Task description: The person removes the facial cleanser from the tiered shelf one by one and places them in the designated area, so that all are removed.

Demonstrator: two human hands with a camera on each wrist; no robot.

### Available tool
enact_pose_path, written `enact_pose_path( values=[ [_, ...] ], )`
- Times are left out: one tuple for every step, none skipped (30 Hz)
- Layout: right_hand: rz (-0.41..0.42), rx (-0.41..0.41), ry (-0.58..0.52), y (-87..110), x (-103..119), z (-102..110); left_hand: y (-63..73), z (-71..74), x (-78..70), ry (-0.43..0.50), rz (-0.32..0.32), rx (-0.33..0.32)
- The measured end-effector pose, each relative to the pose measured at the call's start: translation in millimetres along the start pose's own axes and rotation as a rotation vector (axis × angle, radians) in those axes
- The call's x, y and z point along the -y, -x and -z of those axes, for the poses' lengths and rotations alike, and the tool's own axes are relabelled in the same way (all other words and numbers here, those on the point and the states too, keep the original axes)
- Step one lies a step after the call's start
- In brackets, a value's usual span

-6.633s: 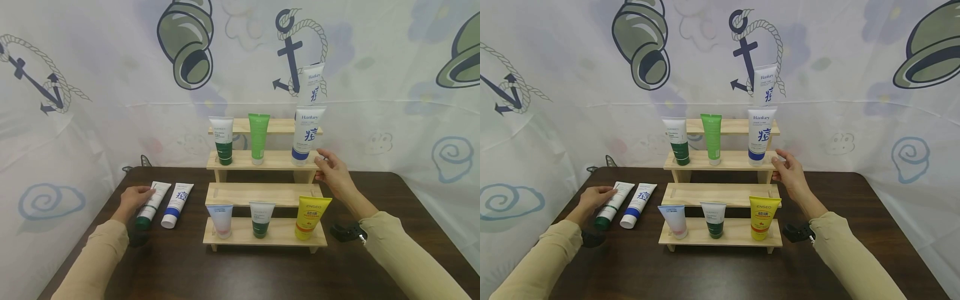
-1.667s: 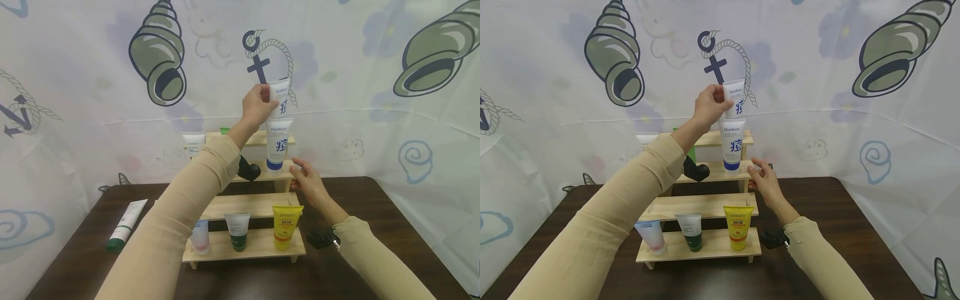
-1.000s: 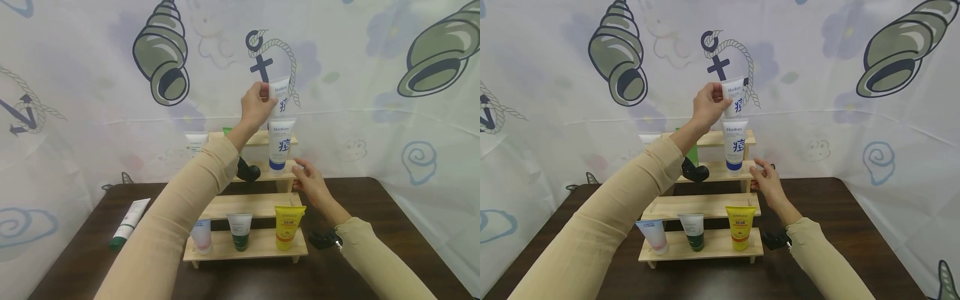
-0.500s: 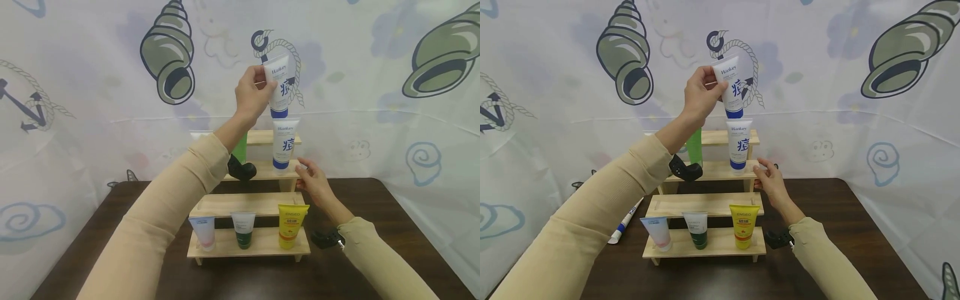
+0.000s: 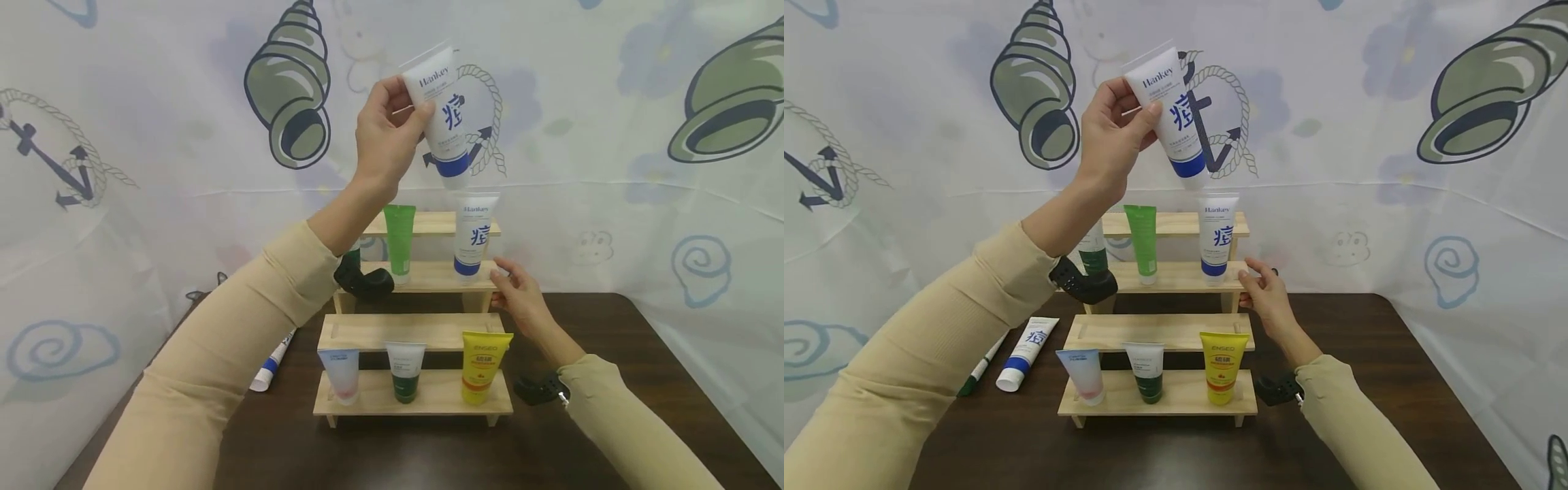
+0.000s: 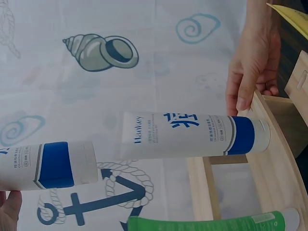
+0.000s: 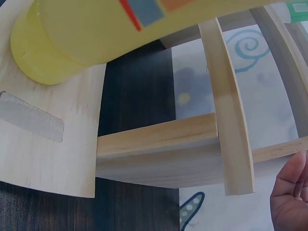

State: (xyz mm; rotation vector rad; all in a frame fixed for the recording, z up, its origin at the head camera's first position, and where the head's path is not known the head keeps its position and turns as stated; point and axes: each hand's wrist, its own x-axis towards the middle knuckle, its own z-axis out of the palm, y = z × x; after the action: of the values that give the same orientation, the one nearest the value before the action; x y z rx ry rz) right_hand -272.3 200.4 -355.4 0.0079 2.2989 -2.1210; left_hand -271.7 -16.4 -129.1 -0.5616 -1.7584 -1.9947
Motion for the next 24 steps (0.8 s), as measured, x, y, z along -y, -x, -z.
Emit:
enact_pose_path(
  values=[
    [0.001,0.003,0.000,0.3,0,0,2.5,2.8,-3.9,0.012,-0.006,0.001],
    [0.002,0.003,-0.001,0.3,0,0,5.1,5.8,-8.0,0.026,-0.009,0.001],
    [0.002,0.003,0.003,0.5,0,0,7.7,9.2,-11.8,0.037,-0.012,0.002],
    [0.003,0.004,0.004,0.6,0,0,10.2,13.0,-15.1,0.051,-0.014,0.002],
    [0.004,0.008,0.008,0.7,0,0,12.5,17.2,-18.1,0.060,-0.013,0.000],
    [0.003,0.010,0.010,0.6,1,0,14.6,21.9,-20.8,0.063,-0.010,-0.003],
    [0.003,0.010,0.010,0.5,1,0,16.5,27.0,-22.9,0.074,-0.005,-0.005],
    [0.004,0.011,0.007,0.3,1,0,18.4,32.5,-24.5,0.075,0.002,-0.009],
    [0.003,0.013,0.005,0.2,0,0,20.2,38.3,-25.5,0.076,0.010,-0.012],
    [0.005,0.016,0.001,0.0,0,0,22.2,44.4,-26.2,0.072,0.022,-0.016],
    [0.007,0.020,-0.002,0.0,0,0,24.5,50.6,-26.5,0.064,0.032,-0.019],
    [0.008,0.020,-0.006,-0.1,-1,0,27.0,56.8,-26.3,0.056,0.043,-0.022],
    [0.011,0.019,-0.010,-0.3,-1,0,29.4,63.3,-25.6,0.046,0.054,-0.026],
    [0.012,0.019,-0.011,-0.3,-1,0,32.0,69.9,-24.6,0.032,0.067,-0.030],
    [0.014,0.020,-0.010,-0.3,-2,0,34.8,76.6,-23.1,0.022,0.079,-0.034],
    [0.017,0.021,-0.008,-0.3,-2,1,37.5,83.3,-21.2,0.007,0.088,-0.038],
    [0.020,0.021,-0.008,-0.1,-2,0,40.2,90.2,-19.0,-0.010,0.097,-0.043],
    [0.023,0.020,-0.002,0.1,-2,0,42.8,97.3,-16.8,-0.027,0.109,-0.047],
    [0.029,0.022,0.004,0.7,-2,0,45.3,104.7,-14.5,-0.043,0.122,-0.052],
    [0.033,0.024,0.014,1.2,-2,0,47.7,112.1,-12.0,-0.056,0.134,-0.057],
    [0.036,0.026,0.024,1.4,-2,0,50.2,119.6,-9.6,-0.072,0.145,-0.062],
    [0.039,0.029,0.034,1.7,-2,0,52.5,127.1,-7.4,-0.086,0.157,-0.069],
    [0.038,0.030,0.040,2.0,-2,0,54.8,134.7,-5.4,-0.097,0.168,-0.076],
    [0.039,0.033,0.049,2.2,-2,0,57.2,142.3,-3.6,-0.107,0.181,-0.083]
  ],
)
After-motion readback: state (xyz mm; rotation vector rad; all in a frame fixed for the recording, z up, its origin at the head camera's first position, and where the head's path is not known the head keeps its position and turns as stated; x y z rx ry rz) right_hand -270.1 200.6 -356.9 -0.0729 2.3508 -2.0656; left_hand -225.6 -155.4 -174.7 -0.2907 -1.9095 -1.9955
